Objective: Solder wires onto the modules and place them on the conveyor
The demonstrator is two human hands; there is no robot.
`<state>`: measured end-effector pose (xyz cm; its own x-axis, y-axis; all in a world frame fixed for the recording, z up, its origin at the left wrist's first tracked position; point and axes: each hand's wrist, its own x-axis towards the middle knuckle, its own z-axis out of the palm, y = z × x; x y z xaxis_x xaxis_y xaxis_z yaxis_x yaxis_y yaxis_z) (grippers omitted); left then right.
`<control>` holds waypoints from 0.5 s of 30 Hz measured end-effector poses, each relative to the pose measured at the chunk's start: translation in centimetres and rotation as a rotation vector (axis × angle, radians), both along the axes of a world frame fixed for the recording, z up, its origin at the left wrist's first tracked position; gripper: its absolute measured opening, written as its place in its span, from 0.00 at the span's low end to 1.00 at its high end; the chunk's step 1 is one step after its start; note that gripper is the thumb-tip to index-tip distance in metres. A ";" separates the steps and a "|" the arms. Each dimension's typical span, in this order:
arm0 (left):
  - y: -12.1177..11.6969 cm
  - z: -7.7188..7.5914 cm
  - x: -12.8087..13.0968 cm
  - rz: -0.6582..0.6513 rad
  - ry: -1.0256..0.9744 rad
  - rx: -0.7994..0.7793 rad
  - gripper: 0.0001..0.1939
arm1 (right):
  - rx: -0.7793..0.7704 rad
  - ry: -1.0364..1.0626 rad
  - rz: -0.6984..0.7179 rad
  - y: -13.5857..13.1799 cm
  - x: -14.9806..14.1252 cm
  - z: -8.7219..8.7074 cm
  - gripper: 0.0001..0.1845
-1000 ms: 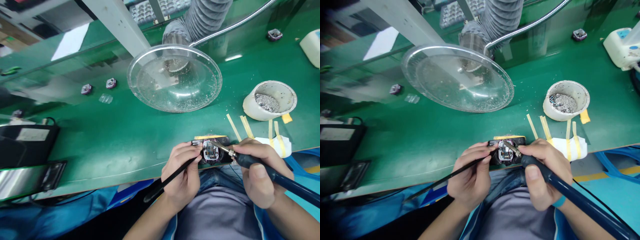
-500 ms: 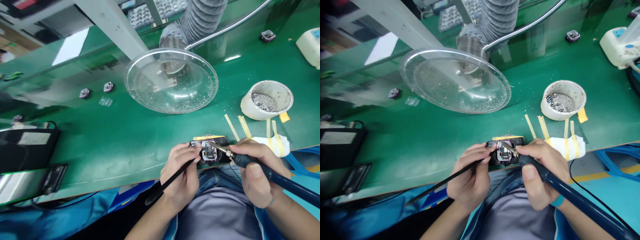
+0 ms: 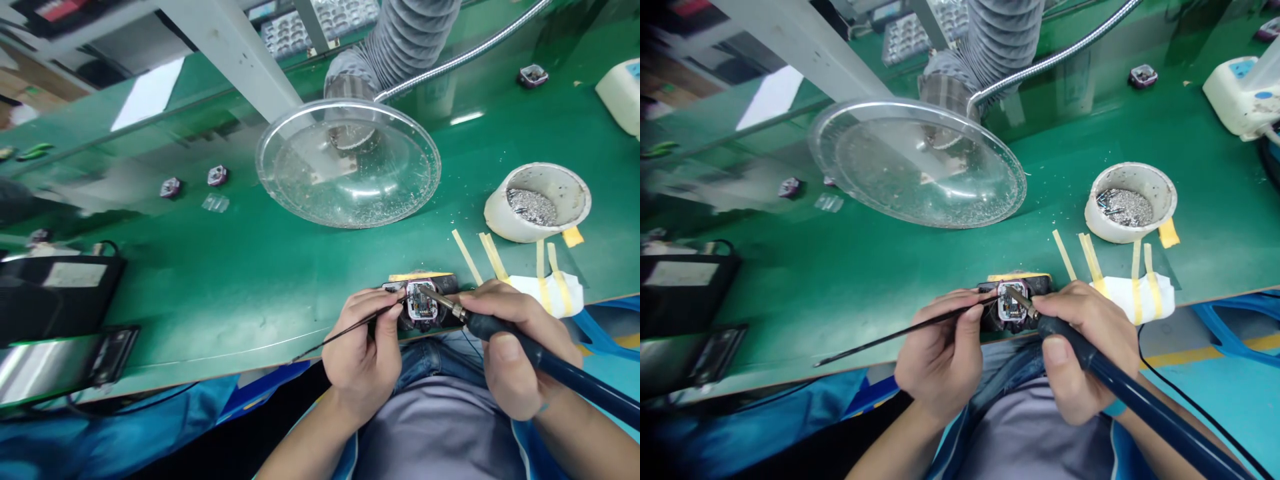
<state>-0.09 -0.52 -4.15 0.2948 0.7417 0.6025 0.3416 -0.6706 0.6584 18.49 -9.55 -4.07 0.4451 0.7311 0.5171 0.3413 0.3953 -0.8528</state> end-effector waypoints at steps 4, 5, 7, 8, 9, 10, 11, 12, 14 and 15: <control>-0.1 0.2 0.1 0.013 0.019 -0.005 0.06 | 0.030 -0.032 0.007 0.2 0.1 -0.2 0.18; -0.1 0.2 0.1 0.014 0.024 -0.008 0.06 | 0.025 -0.031 0.006 0.2 0.1 -0.1 0.18; -0.1 0.3 0.1 0.015 0.031 -0.012 0.06 | 0.019 -0.026 -0.002 0.1 0.0 -0.1 0.17; -0.1 0.3 0.1 0.014 0.033 -0.010 0.07 | 0.019 -0.026 -0.004 0.1 0.0 -0.1 0.17; -0.1 0.3 0.1 0.012 0.036 -0.007 0.07 | 0.021 -0.029 -0.009 0.1 0.0 -0.1 0.17; -0.1 0.4 0.1 0.013 0.039 -0.006 0.07 | 0.027 -0.036 -0.015 0.0 -0.1 -0.1 0.17; -0.1 0.4 0.2 0.017 0.045 -0.007 0.07 | 0.028 -0.041 -0.023 0.0 -0.1 -0.2 0.16; -0.1 0.4 0.2 0.024 0.053 -0.009 0.06 | 0.023 -0.042 -0.031 0.0 -0.1 -0.2 0.16; -0.1 0.4 0.3 0.039 0.070 -0.011 0.05 | 0.008 -0.040 -0.047 0.0 -0.1 -0.2 0.16; -0.1 0.4 0.3 0.044 0.073 -0.011 0.05 | 0.016 -0.048 -0.058 0.1 -0.1 -0.2 0.16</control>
